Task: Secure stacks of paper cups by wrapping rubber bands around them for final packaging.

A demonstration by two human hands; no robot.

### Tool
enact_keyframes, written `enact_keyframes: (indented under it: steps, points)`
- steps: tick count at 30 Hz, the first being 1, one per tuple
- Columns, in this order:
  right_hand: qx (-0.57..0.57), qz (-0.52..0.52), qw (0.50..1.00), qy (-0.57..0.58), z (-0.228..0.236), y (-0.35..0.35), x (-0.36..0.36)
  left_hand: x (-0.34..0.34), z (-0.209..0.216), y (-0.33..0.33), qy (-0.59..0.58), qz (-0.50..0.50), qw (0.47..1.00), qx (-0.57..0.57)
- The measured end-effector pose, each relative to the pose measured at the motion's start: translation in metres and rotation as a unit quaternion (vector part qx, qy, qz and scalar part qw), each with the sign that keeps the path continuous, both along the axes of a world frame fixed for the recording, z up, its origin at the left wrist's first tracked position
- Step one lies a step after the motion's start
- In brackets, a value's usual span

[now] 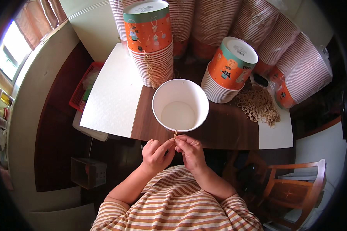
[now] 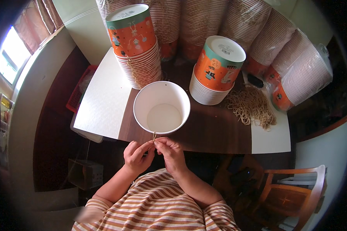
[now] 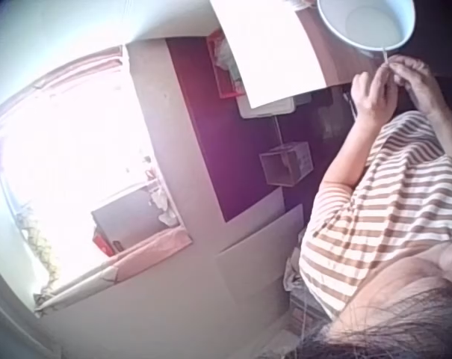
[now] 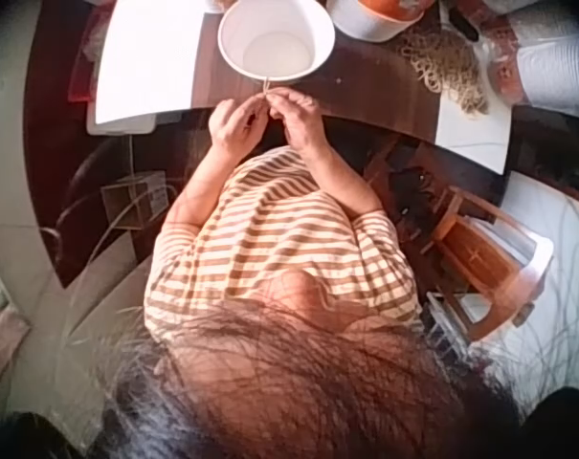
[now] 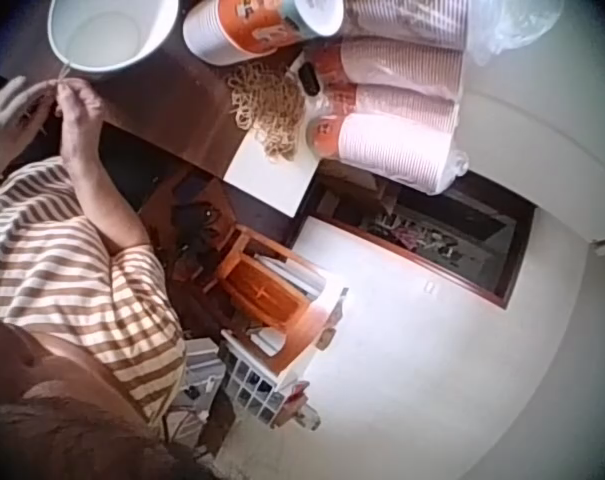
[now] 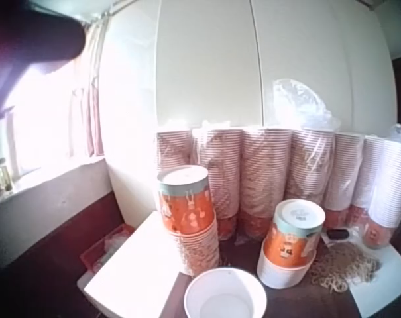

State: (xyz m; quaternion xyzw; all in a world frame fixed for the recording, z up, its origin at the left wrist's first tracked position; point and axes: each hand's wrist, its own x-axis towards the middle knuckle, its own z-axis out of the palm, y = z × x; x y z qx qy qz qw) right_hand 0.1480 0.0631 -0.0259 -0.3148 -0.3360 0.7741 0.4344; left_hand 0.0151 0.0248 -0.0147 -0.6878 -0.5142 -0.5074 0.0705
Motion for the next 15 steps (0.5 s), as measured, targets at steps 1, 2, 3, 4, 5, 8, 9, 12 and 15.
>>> enact_keyframes:
  steps: [1,2,3,4,5,8,9,12,15]
  points:
    - [0.004,-0.001,1.000,-0.010,0.000,0.000,0.000,-0.001,-0.001,0.000,0.002,-0.001,1.000,0.001]
    - [0.008,-0.001,1.000,-0.020,0.001,0.000,0.000,-0.001,-0.001,0.000,0.004,-0.002,1.000,0.003]
    - [0.008,-0.001,1.000,-0.020,0.001,0.000,0.000,-0.002,-0.003,0.000,0.004,-0.002,1.000,0.003]
    - [0.008,0.001,1.000,-0.021,0.002,0.000,0.000,-0.002,-0.005,-0.001,-0.012,-0.002,1.000,-0.007]
    - [0.007,0.004,1.000,-0.023,0.003,0.000,0.000,-0.002,-0.006,-0.002,-0.028,-0.001,0.999,-0.018]
    - [-0.028,0.007,0.999,-0.030,0.011,0.003,-0.001,0.003,-0.002,-0.006,-0.173,-0.003,0.980,-0.095]
    - [-0.028,0.007,0.999,-0.031,0.012,0.003,-0.002,0.004,-0.001,-0.006,-0.213,-0.006,0.971,-0.106]
    - [-0.038,0.008,0.999,-0.024,0.011,0.003,-0.005,0.000,-0.009,-0.008,-0.274,-0.011,0.949,-0.155]
    - [0.001,0.028,0.999,-0.022,0.004,0.002,-0.008,0.001,-0.018,-0.010,-0.349,-0.035,0.919,-0.180]
